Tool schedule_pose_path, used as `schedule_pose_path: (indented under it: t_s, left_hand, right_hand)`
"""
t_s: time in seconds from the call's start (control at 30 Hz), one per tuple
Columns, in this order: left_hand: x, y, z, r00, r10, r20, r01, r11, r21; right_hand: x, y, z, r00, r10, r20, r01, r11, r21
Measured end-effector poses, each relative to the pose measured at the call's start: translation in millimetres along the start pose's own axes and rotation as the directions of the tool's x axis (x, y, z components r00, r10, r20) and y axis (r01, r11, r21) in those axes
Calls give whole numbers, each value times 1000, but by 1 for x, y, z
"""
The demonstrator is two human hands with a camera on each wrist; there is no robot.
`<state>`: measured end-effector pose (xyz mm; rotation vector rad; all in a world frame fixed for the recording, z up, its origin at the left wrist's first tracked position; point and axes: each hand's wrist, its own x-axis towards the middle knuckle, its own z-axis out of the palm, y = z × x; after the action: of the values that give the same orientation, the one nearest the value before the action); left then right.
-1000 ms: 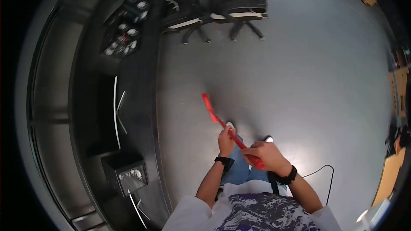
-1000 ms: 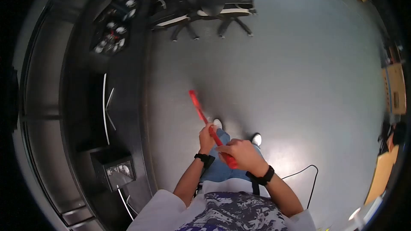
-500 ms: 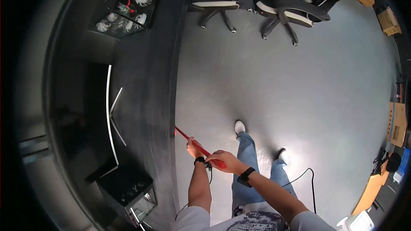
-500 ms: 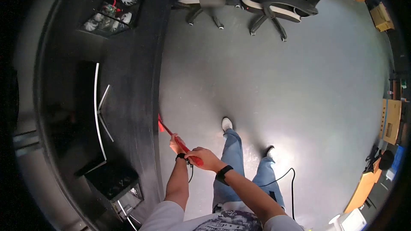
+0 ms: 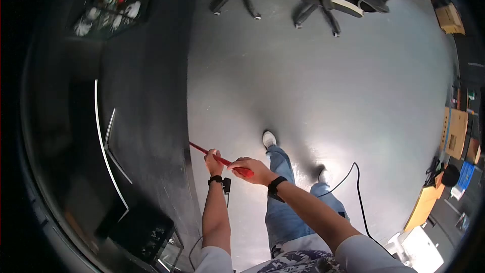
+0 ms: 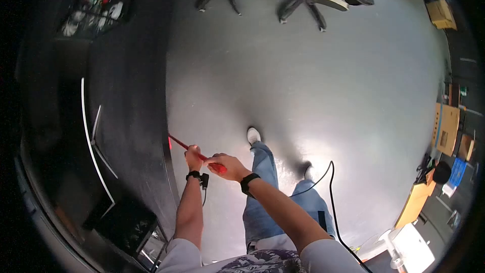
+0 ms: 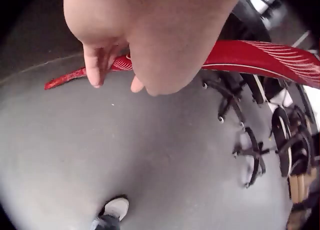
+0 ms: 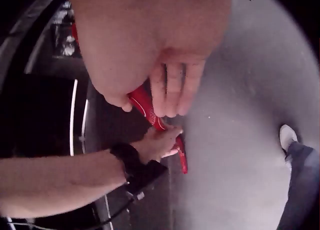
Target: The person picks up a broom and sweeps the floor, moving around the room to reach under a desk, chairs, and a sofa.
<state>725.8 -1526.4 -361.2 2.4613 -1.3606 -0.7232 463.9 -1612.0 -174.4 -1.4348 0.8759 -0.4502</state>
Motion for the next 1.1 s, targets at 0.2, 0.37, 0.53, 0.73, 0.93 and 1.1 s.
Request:
schedule_pose_path:
  t_s: [0.2,0.37,0.53,0.73,0.93,1.1]
  left_hand:
    - [-30,134,5,909,168,381,-272,932,238]
    - [-127,276,68,798,325,507,-490,840,232]
    - [-279,450,154,625,490,607,-645,762,50]
    - [-477,654,235,331,686,648,-774,590,-230]
    - [-546,741,271,66,711,700,-716,522,-463]
    - [-509,765,217,84,771,632,-653,521,-550]
  right_hand:
    - [-96,-1,-83,992,21,-124,-31,996,-82]
    - [-257,-12,-191,964,76,-255,-125,976,-180]
    - [-459,-33,-301,852,158,-500,-229,970,-85]
    - [-658,-114,-388,502,403,-766,-492,861,130]
    - [-686,-135,-405,279,344,-896,-671,738,75]
    - [-648,-170,-418,414,205,-887,-686,711,-156]
